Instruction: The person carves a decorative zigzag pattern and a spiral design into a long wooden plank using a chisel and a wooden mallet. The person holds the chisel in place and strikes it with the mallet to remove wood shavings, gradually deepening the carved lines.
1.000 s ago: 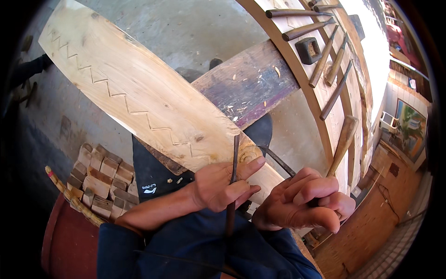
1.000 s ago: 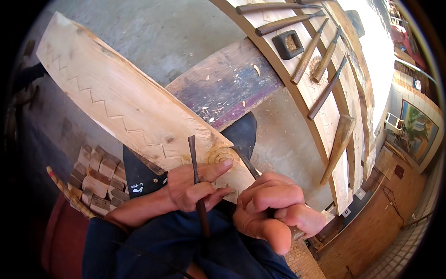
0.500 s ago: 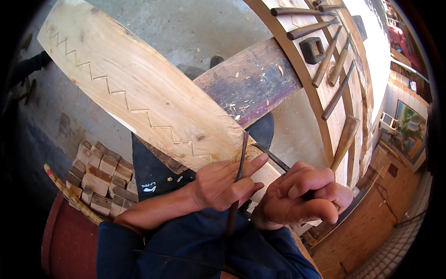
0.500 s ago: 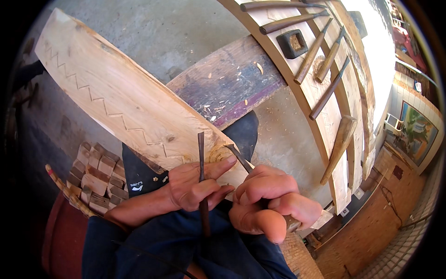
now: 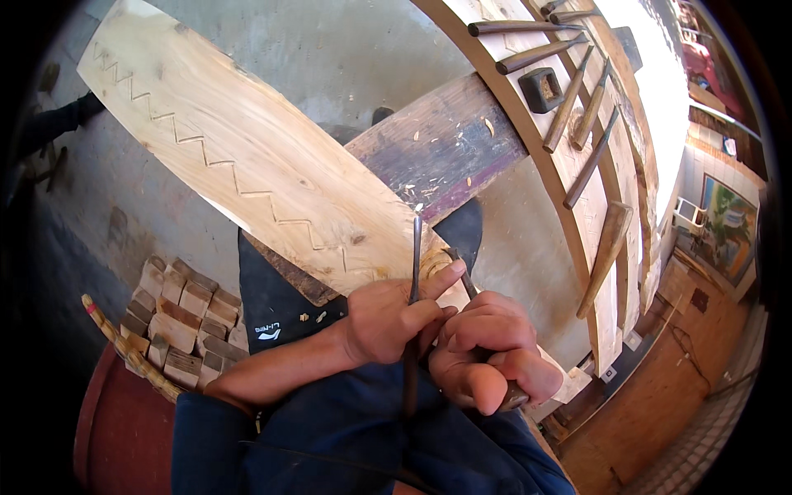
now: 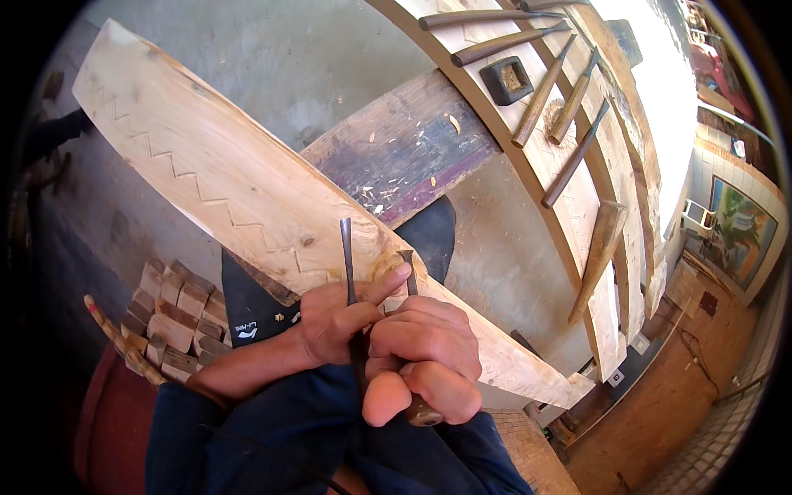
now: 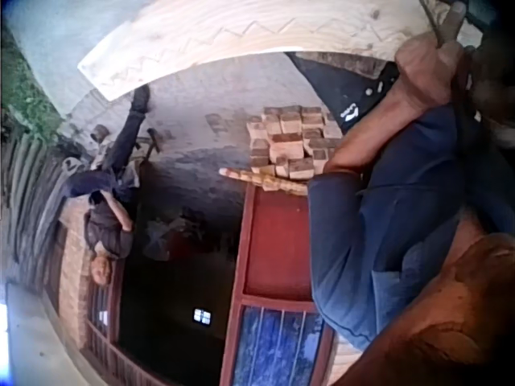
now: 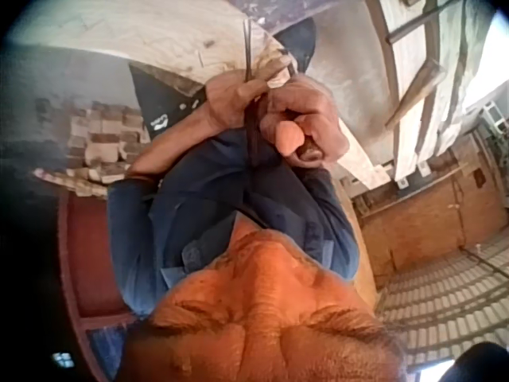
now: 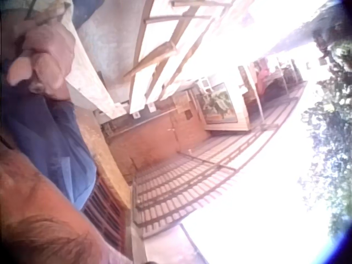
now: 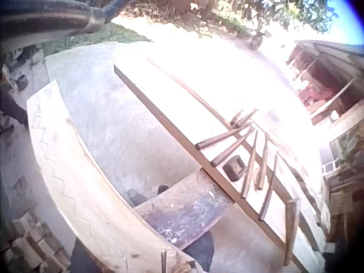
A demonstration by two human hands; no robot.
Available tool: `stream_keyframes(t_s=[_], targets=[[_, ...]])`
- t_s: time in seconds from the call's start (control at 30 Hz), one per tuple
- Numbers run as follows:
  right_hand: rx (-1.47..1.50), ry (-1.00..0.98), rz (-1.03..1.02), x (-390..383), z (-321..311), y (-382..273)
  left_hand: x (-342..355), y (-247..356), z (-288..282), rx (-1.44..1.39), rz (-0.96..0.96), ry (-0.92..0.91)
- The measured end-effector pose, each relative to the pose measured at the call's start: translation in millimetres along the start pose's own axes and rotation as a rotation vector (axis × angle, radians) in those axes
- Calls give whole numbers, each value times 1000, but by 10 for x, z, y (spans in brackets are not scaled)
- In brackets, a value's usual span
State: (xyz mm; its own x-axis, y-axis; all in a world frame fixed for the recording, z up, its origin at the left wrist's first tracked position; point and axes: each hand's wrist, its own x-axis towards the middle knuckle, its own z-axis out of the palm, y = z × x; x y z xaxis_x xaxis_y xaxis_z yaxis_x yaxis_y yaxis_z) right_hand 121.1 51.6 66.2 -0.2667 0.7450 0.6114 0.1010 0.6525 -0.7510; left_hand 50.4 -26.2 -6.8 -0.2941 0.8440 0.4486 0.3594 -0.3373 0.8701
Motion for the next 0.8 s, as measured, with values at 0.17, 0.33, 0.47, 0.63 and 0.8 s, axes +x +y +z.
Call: stream_keyframes(t_s=[0.17, 0.33, 0.47, 0.63, 0.8], targets=[[186, 528, -3, 470, -156, -128, -56, 24, 30, -23, 24, 37], [62, 309, 180, 434, -425, -158, -44, 25, 27, -16, 30, 57], [-10, 277, 334, 392, -495, -144, -25, 28, 33, 37, 43, 25], [117, 168, 301, 569, -713, -101, 11, 68, 63, 56, 63, 44], [-379, -175, -114, 1050, -988, 65, 33, 62, 63, 102, 84, 24]])
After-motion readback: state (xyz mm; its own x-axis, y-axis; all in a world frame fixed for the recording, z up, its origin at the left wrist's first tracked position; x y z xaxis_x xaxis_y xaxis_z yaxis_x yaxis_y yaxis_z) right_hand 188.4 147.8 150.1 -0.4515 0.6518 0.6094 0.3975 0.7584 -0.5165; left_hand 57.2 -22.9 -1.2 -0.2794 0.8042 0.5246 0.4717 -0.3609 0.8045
